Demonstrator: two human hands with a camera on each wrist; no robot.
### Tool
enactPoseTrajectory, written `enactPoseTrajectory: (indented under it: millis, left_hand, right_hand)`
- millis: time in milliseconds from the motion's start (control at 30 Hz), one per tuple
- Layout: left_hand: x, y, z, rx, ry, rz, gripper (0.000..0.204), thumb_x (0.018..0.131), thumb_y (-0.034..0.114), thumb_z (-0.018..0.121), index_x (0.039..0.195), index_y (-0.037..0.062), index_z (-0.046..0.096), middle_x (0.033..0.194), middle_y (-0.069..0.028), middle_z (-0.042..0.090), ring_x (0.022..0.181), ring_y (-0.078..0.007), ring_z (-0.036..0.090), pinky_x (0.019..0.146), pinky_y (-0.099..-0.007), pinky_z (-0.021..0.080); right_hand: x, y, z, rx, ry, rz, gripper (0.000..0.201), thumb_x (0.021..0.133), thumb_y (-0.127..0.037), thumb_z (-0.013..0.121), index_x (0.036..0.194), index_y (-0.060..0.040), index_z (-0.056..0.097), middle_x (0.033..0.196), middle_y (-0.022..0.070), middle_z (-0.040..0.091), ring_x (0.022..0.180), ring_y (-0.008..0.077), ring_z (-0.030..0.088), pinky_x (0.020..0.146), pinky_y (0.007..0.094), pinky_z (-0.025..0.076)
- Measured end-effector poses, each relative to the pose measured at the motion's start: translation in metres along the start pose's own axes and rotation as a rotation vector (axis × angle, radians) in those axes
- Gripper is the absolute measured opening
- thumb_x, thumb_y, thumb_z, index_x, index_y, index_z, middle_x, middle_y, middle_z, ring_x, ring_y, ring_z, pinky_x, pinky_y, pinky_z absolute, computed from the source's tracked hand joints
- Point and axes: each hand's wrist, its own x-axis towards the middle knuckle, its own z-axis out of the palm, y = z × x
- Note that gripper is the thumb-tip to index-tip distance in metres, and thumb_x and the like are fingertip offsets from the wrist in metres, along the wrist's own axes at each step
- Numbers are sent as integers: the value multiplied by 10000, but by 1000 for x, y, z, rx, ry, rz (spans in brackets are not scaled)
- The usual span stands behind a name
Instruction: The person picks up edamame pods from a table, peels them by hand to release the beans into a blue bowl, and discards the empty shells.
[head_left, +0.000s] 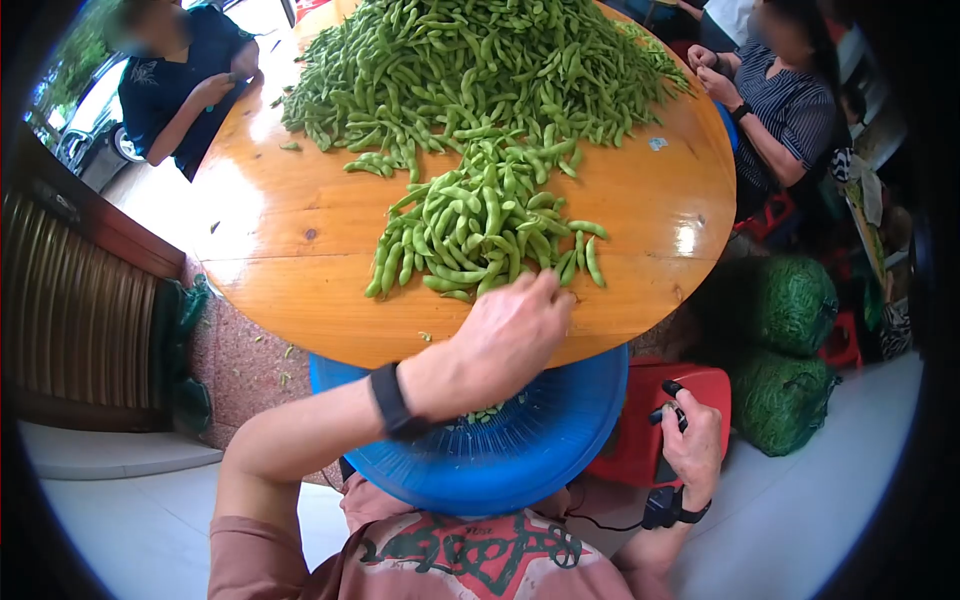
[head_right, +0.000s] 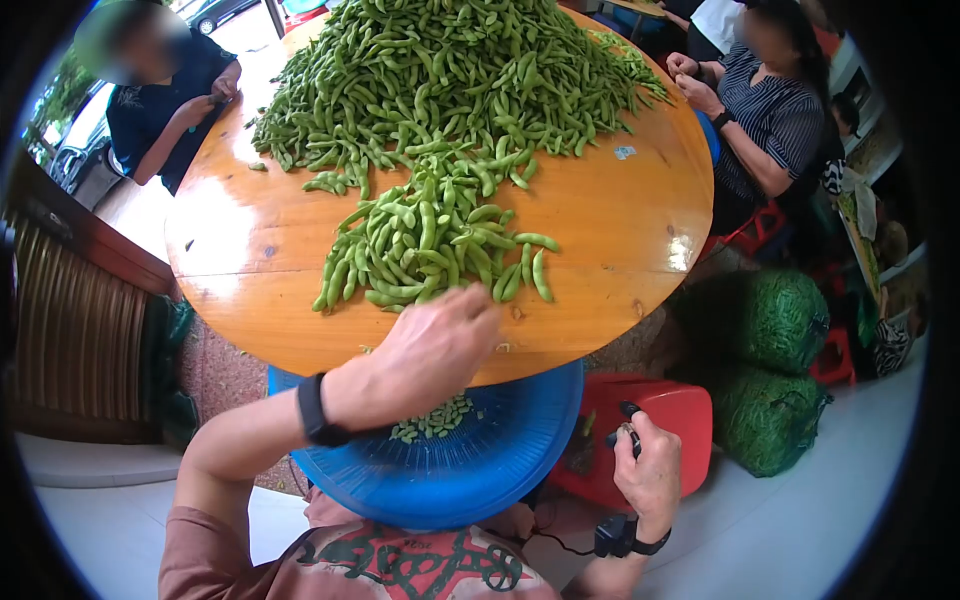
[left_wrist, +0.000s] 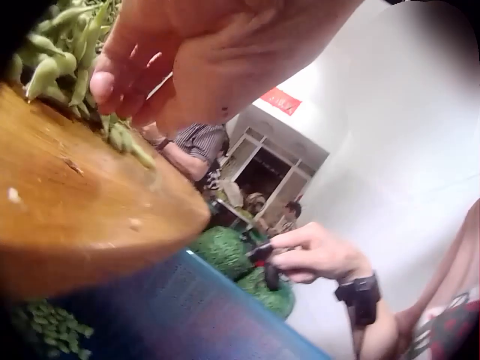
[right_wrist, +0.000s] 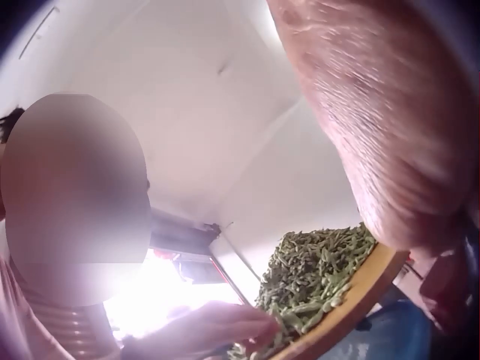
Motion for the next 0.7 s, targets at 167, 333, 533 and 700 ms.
enactPoseTrajectory:
  millis: [167,333,533,700]
  left_hand:
    - [51,-21,35,260,90,34,231,750,25,660,957,-5,562,1038,-173,533,932,-341,609,762,-412,548]
    - [40,-8,31,195,-85,-2,275,723,26,668,966,-31,553,1032,-158,507,983,-318,601,775,-400,560]
    - [-12,-18,5,154,120,112,195,756,3,660,937,0,585,986,-146,514,855,-327,605,740,-429,537]
    - [-55,-6,-6,-760,166,-352,175,877,51,739,968,31,592,823,-44,646,711,-167,639,617,-275,522]
  right_hand:
    - [11,-11,15,92,73,-67,118,884,3,611,992,41,637,715,208,623,599,307,620,577,376,477]
    - [23,-29,22,121,87,-172,50,879,3,614,872,40,581,716,201,601,610,361,578,571,397,454]
    - [37,-61,20,279,-19,-268,128,885,0,602,993,41,657,723,158,639,609,253,622,585,354,478]
    - [24,-98,65,845,-259,-15,191,964,-78,601,1114,14,675,676,-48,529,547,19,476,481,208,379]
